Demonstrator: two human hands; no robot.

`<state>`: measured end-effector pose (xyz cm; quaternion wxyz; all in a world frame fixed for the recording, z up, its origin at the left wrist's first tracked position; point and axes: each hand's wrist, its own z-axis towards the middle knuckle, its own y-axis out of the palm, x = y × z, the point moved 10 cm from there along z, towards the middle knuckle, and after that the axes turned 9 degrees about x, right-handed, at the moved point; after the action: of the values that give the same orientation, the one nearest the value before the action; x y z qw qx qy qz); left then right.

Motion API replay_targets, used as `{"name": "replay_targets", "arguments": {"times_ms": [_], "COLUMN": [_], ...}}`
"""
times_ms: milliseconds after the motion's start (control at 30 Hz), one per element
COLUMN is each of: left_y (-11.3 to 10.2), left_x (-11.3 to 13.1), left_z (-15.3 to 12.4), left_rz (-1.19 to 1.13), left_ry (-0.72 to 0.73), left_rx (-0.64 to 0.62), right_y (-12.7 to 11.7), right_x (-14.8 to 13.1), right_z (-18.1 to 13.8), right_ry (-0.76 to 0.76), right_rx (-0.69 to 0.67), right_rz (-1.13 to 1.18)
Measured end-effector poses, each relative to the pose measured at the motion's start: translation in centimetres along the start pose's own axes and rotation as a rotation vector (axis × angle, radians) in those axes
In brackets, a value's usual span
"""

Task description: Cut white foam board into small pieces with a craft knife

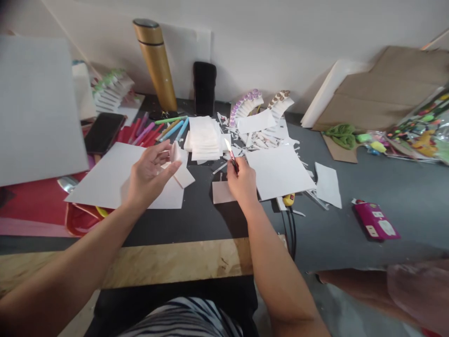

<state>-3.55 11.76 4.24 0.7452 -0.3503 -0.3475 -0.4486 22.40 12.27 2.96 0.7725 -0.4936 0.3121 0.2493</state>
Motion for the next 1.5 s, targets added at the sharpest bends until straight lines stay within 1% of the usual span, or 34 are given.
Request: {"name": "replay_targets", "arguments": {"times_ms": [100,167,200,267,333,400,500,600,767,833,900,1000,1100,1200,1267,1333,1433,1500], "left_y": [-0.9,-2.0,-2.4,-2.9,-3.0,-2.8,-2.9,-3.2,-3.4,-3.3,-3.1,-2.2,-1.1,0.0,0.7,1.3,2.7,3.6], "left_x": [-0.1,0.4,0.6,0.8,0.9,0.6,0.0,-0.4,0.4,1.1,1.3,0.4,-0.8,-0.5,0.4,1.6,3.4,4.3], "left_z": [0.3,0.5,0.6,0.7,0.7,0.6,0.5,0.4,0.5,0.6,0.7,0.7,0.3,-0.2,-0.5,-0.8,-1.5,-2.1], "left_rz": [-0.09,-0.157,-0.168,-0.143,-0.094,-0.062,-0.035,-0.006,0.09,0.152,0.23,0.361,0.463,0.505,0.497,0.476,0.393,0.297], "left_ry": [-0.01,0.018,0.033,0.056,0.076,0.087,0.079,0.071,0.08,0.12,0.158,0.173,0.18,0.247,0.306,0.35,0.401,0.405], "left_rx": [0.1,0.2,0.241,0.283,0.281,0.264,0.268,0.293,0.299,0.282,0.258,0.174,0.078,0.017,-0.015,-0.056,-0.177,-0.26], "right_y": [0.0,0.2,0.3,1.1,2.7,4.7,6.8,7.5,6.9,6.5,5.7,4.2,2.8,1.9,1.9,2.3,3.4,4.3], "right_x": [-0.4,-0.8,-1.1,-2.3,-4.3,-6.1,-6.8,-6.6,-6.4,-6.1,-5.2,-2.7,-0.1,1.2,1.1,0.6,0.1,-0.3], "right_z": [0.0,-0.2,-0.5,-1.3,-2.6,-4.0,-5.2,-5.4,-4.8,-4.3,-3.4,-1.9,-0.6,0.0,0.0,-0.4,-1.6,-2.5], "right_ry": [-0.012,-0.012,-0.015,-0.053,-0.142,-0.23,-0.214,-0.165,-0.137,-0.131,-0.084,0.082,0.229,0.314,0.341,0.359,0.433,0.49], "right_rx": [-0.024,-0.044,-0.047,-0.075,-0.155,-0.238,-0.287,-0.301,-0.298,-0.293,-0.272,-0.234,-0.198,-0.184,-0.22,-0.291,-0.424,-0.505], "right_rz": [0.0,0.021,0.036,0.066,0.084,0.055,-0.071,-0.16,-0.122,-0.068,0.032,0.218,0.334,0.406,0.459,0.481,0.488,0.521]}}
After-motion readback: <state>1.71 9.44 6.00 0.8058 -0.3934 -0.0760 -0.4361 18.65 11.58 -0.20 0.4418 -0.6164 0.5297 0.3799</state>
